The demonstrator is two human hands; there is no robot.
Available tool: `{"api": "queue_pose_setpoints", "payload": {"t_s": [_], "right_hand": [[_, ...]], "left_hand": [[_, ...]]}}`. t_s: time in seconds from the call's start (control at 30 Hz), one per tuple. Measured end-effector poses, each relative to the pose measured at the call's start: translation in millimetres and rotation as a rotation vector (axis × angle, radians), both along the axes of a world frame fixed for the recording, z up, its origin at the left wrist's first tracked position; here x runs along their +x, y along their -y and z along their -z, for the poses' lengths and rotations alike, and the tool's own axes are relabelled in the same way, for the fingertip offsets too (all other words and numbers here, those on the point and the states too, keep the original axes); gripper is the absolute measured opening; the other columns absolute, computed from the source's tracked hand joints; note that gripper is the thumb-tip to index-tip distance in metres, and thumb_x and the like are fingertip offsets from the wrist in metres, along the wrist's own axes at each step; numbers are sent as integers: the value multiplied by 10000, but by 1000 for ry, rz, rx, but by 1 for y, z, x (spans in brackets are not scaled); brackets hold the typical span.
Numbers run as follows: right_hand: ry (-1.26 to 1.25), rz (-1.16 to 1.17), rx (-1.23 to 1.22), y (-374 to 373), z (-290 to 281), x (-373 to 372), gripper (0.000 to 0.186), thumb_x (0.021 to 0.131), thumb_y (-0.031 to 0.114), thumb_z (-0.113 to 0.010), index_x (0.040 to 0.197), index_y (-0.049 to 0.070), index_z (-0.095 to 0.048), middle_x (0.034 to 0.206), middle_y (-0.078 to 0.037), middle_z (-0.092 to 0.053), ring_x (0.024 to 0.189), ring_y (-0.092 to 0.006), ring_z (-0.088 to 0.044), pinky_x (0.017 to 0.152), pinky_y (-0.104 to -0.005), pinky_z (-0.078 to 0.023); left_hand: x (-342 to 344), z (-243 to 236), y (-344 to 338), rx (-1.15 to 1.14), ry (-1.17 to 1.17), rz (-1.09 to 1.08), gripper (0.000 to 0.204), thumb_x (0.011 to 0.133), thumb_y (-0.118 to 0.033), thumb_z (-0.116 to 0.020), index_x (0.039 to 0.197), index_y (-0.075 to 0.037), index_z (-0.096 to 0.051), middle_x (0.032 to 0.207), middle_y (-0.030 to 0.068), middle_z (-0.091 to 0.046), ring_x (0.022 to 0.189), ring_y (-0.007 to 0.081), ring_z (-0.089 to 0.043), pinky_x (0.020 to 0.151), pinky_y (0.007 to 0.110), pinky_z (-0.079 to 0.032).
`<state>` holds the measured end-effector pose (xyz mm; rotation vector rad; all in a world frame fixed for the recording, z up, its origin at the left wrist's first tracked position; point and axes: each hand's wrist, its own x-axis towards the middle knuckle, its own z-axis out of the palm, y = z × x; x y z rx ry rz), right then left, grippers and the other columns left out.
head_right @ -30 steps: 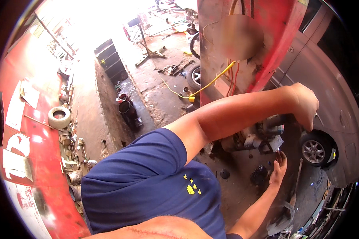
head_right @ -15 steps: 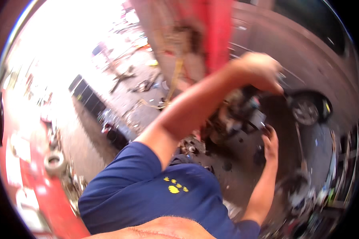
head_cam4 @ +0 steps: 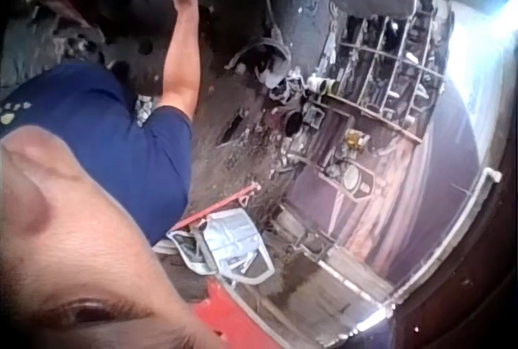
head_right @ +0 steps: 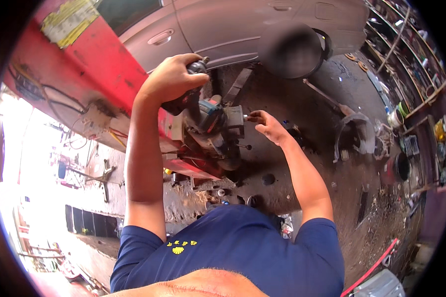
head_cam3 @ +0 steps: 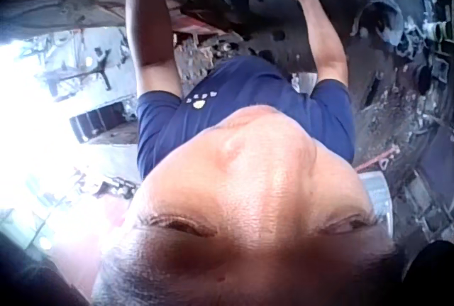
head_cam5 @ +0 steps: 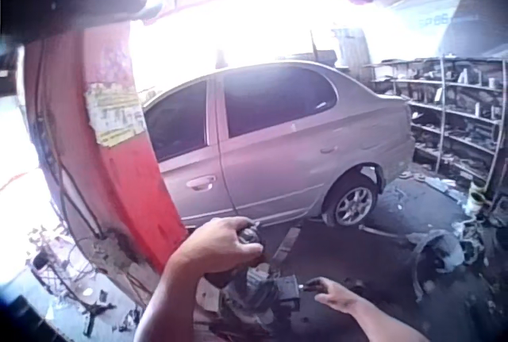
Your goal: The person works on a car engine, loosening fasteners with a socket wrench and then using a power tool to work on a component near a red support post.
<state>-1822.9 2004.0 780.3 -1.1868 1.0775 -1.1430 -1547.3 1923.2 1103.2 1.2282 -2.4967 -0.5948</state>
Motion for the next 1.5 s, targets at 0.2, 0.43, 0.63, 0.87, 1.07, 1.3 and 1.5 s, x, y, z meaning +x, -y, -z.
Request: {"api": "queue_pose_setpoints", "payload": {"t_s": [0.2, 0.43, 0.63, 0.87, 1.07, 1.3, 1.5], "right_hand": [[-16, -27, 5, 1, 2, -1, 623, 850, 36, -573, 1469, -7, -508, 1439, -98, -653, 1274, -162, -587, 993, -285, -461], [-16, -7, 28, 3, 8, -5, 604, 861, 24, -583, 1461, 2, -517, 1425, -82, -653, 1211, -141, -592, 939, -264, -468], [12, -17, 42, 5, 11, -4, 594, 863, 14, -580, 1454, 21, -525, 1411, -59, -658, 1085, -103, -592, 800, -237, -457], [18, -11, 38, 2, 4, -3, 584, 858, 19, -580, 1440, 11, -533, 1420, -73, -659, 1143, -112, -596, 844, -238, -462], [34, -26, 38, 3, 6, -3, 590, 845, 21, -574, 1434, 8, -540, 1431, -85, -655, 1207, -124, -594, 885, -238, -462], [21, -33, 51, 7, 10, -6, 582, 847, 18, -577, 1428, 8, -546, 1418, -85, -658, 1249, -134, -595, 878, -239, -466], [-7, -30, -1, 6, 10, -6, 589, 855, 30, -585, 1442, 12, -541, 1416, -84, -661, 1234, -135, -589, 940, -258, -465]], "left_hand": [[1, 10, 10, -88, 0, 1, 591, 776, -350, -744, 1243, 12, -734, 973, 172, -768, 846, 246, -736, 835, 372, -586], [-5, 7, 5, -65, -31, 19, 576, 764, -326, -725, 1226, 17, -744, 827, 175, -754, 681, 236, -728, 751, 373, -588], [-2, 11, 9, -32, -81, 30, 549, 770, -306, -736, 1209, 23, -744, 784, 150, -736, 645, 210, -709, 690, 368, -580], [-3, 11, 8, -22, -81, 44, 544, 775, -302, -736, 1207, 28, -738, 792, 153, -735, 639, 204, -700, 686, 363, -583], [-3, 12, 8, -55, -98, 44, 559, 776, -301, -734, 1221, 37, -728, 835, 167, -742, 652, 210, -703, 697, 366, -588], [-4, 11, 7, -34, -102, 38, 579, 770, -303, -729, 1230, 48, -724, 862, 174, -745, 671, 219, -710, 715, 370, -592], [-4, 11, 8, -53, -93, 47, 583, 772, -304, -728, 1234, 51, -722, 872, 177, -753, 664, 217, -711, 695, 371, -592]]}}
